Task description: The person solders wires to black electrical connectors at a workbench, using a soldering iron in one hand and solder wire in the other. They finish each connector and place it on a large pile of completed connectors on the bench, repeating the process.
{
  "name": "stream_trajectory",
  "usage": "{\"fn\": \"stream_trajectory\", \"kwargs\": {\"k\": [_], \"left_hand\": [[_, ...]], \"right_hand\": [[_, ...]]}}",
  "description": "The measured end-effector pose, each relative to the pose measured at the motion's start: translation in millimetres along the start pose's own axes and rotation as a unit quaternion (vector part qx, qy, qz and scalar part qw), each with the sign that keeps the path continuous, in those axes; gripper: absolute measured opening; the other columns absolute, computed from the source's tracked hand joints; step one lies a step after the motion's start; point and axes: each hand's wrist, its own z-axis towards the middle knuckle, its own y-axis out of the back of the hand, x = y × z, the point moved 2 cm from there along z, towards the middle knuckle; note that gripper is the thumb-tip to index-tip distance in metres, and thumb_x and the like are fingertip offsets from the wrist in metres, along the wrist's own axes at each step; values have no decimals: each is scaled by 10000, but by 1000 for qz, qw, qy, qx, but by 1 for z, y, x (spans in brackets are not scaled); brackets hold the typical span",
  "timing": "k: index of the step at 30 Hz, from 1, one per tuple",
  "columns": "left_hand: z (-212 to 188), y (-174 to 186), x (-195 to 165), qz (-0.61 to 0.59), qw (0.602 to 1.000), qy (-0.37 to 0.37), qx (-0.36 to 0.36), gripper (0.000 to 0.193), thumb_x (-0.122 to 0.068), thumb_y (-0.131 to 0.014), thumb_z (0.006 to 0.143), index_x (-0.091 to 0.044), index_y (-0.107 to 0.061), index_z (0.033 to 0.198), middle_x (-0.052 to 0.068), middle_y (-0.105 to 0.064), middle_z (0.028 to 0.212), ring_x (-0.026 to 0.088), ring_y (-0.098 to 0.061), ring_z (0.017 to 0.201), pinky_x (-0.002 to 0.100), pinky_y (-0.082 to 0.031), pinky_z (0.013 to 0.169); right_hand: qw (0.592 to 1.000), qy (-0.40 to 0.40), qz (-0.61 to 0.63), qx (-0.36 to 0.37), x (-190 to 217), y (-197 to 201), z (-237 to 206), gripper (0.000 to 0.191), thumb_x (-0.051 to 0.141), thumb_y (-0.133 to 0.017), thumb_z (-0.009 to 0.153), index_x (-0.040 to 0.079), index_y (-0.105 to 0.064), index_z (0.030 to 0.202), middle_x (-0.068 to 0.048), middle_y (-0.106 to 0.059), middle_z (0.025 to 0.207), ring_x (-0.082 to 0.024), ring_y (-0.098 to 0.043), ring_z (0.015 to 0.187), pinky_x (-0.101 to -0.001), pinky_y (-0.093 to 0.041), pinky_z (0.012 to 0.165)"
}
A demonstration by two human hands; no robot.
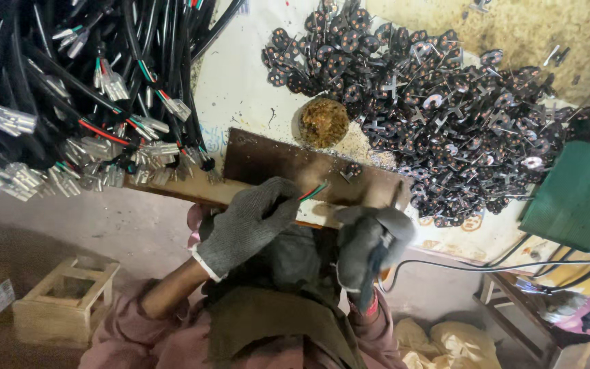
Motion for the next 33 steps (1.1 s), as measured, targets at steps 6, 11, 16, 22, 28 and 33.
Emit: {"fn": "stream_trajectory", "kwargs": {"k": [6,11,16,22,28,33], "left_hand": [[-15,-8,15,-9,999,-18,33,168,-157,-659,946,-67,-650,1087,134,-676,855,284,-703,760,385,-523,660],[-18,-13,12,-23,999,-44,6,175,-163,-686,973,-78,-654,1122,113,-690,939,238,-693,783,347,-545,701],[-17,-25,22,-39,998,13,-42,281,-159,-694,913,-108,-654,1187,73,-708,963,183,-690,745,308,-567,681],[-27,-26,18,299,921,-243,-48,317,-165,-729,868,-118,-700,1181,104,-711,1131,305,-719,874,405,-557,687],[-20,-17,9,16,995,-65,-69,218,-172,-709,961,-71,-684,1152,129,-710,1075,334,-699,938,390,-579,774],[-14,-9,10,-29,1000,8,0,219,-173,-691,911,-52,-723,1090,102,-752,923,237,-754,809,348,-584,735]], "right_hand": [[970,-219,73,78,-2,-1,-4,373,-22,-713,973,-3,-537,1302,-105,-686,985,-156,-650,818,-290,-529,762],[965,-208,48,150,13,-7,4,454,-43,-744,900,37,-504,1278,-83,-698,1062,-153,-674,967,-302,-563,891],[981,-183,-2,69,21,-12,-2,492,-57,-814,859,48,-524,1243,-75,-659,1062,-147,-666,955,-312,-561,864],[983,-172,-2,63,15,-5,-10,517,-51,-834,840,52,-536,1251,-84,-689,1084,-156,-698,964,-330,-571,879],[898,-368,240,19,3,-5,-18,460,51,-783,873,-1,-544,1263,-106,-708,1207,-191,-712,1103,-327,-566,969],[946,-251,71,191,17,-2,-7,528,-51,-781,865,30,-509,1310,-110,-702,1200,-171,-693,1067,-320,-571,929]]}}
